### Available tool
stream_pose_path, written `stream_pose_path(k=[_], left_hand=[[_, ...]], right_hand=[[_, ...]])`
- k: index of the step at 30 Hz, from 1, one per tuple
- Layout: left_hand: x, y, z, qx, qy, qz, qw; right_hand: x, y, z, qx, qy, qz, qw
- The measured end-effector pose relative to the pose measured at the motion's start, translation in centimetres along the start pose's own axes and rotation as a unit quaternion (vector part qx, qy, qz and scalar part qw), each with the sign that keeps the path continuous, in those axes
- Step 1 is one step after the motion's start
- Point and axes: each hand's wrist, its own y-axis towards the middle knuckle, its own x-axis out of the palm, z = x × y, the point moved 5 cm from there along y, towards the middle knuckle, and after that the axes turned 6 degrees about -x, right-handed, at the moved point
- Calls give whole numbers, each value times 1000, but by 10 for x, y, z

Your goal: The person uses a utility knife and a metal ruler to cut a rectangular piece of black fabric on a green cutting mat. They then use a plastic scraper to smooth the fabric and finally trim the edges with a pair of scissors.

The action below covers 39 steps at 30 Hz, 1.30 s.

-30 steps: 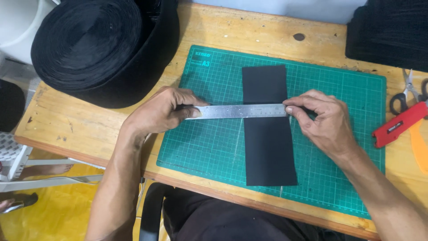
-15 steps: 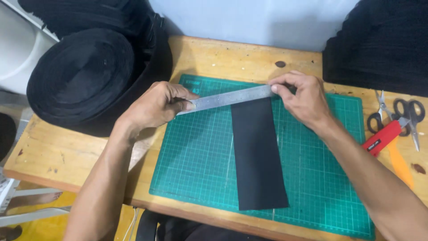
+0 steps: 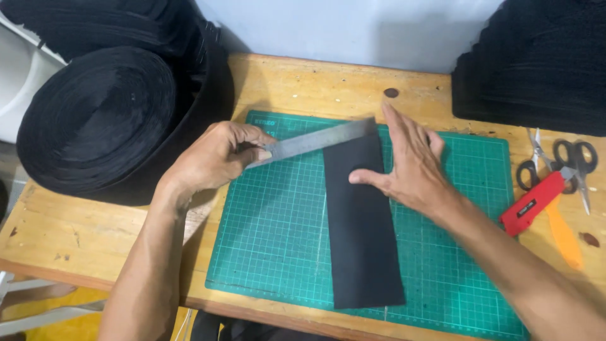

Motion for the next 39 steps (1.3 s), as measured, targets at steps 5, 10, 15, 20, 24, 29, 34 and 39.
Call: stream_pose_path(k=[5,10,15,20,24,29,34,39], left_hand=[[21,5,19,66,-31,-33,997],[47,30,32,130,-22,-77,988],[67,64,27,114,28,-123,985],[58,71,46,189,-44,-130,972],[54,80,51,191,-27,-149,970],[56,94,42,191,-22,-158,969],[54,100,40,154,-24,-163,974],[55,102,41,138,-23,-165,976]], right_hand=[[-20,-27,21,76,37,-28,996],[-41,-48,54,106,19,-28,994],[-60,-48,69,189,64,-41,979],[-64,-46,93,43,141,90,985],[-56,-47,99,52,205,111,971],[-56,-43,100,20,209,108,972],[-54,-38,97,36,199,111,973],[-46,-38,107,44,188,111,975]])
